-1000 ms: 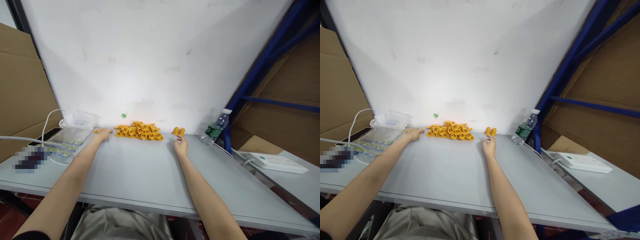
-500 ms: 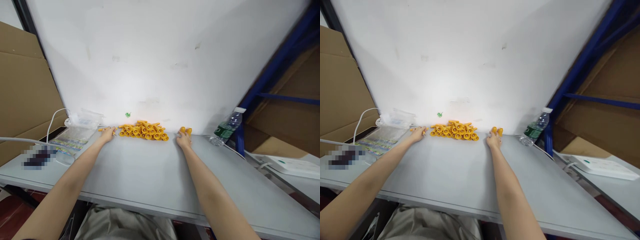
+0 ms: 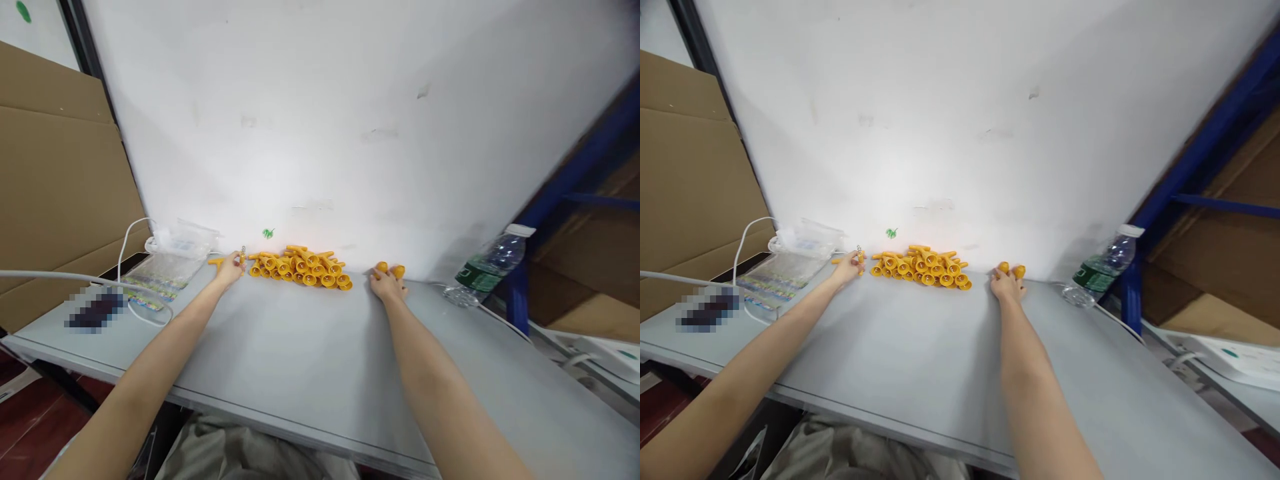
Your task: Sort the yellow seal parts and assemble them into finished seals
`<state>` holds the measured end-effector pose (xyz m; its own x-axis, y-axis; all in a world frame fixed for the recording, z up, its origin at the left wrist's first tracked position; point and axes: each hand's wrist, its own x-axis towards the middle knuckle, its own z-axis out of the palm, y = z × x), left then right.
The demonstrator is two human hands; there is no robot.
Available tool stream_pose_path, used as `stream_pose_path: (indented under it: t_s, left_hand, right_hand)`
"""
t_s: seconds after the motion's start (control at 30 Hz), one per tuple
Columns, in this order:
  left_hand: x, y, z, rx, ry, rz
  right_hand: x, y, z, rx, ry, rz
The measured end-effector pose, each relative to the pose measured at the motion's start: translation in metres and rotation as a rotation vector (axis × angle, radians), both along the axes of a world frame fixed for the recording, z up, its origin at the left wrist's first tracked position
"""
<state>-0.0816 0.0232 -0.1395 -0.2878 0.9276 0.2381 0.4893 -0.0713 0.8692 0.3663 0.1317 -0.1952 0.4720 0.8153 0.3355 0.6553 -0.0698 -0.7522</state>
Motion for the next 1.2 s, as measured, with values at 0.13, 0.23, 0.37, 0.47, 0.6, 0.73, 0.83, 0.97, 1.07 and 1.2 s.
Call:
stream_pose_path:
  t_s: [0.13,0.23,0.37,0.47,0.6,0.73,0.83,0.97,1.07,1.2]
  left_hand:
    - [0.020,-0.009,0.012,-0.036,-0.248,-0.050]
    - [0.034,-0.021,0.018,-0.022,-0.303,-0.103]
    - [0.048,-0.036,0.010,0.004,-0.304,-0.137]
    - [0.051,-0.042,-0.006,-0.020,-0.199,-0.101]
    - [0.045,-0.040,-0.019,0.013,-0.047,-0.035]
    - [0.038,-0.038,-0.023,0.110,0.240,0.007]
    - [0.036,-0.038,-0.026,0.099,0.333,-0.003]
    - [0.035,-0.037,-0.029,0.064,0.357,0.008]
    - [0.034,-0.035,-0.030,0.065,0.369,0.015]
    - [0.034,-0.035,-0.030,0.074,0.367,0.009]
  right_hand:
    - [-0.013,-0.016,0.006,0.116,-0.008,-0.021]
    - [-0.031,-0.032,0.020,0.236,0.051,-0.040]
    - [-0.064,-0.057,0.052,0.439,0.176,0.043]
    - [-0.093,-0.078,0.076,0.509,0.297,0.170]
    - [-0.126,-0.103,0.083,0.498,0.493,0.285]
    - [-0.138,-0.113,0.066,0.393,0.512,0.423]
    - [-0.138,-0.114,0.057,0.351,0.446,0.529]
    - [-0.136,-0.114,0.059,0.333,0.304,0.671]
    - [-0.139,-0.118,0.062,0.288,0.157,0.763]
    - [-0.143,-0.124,0.063,0.274,0.037,0.822]
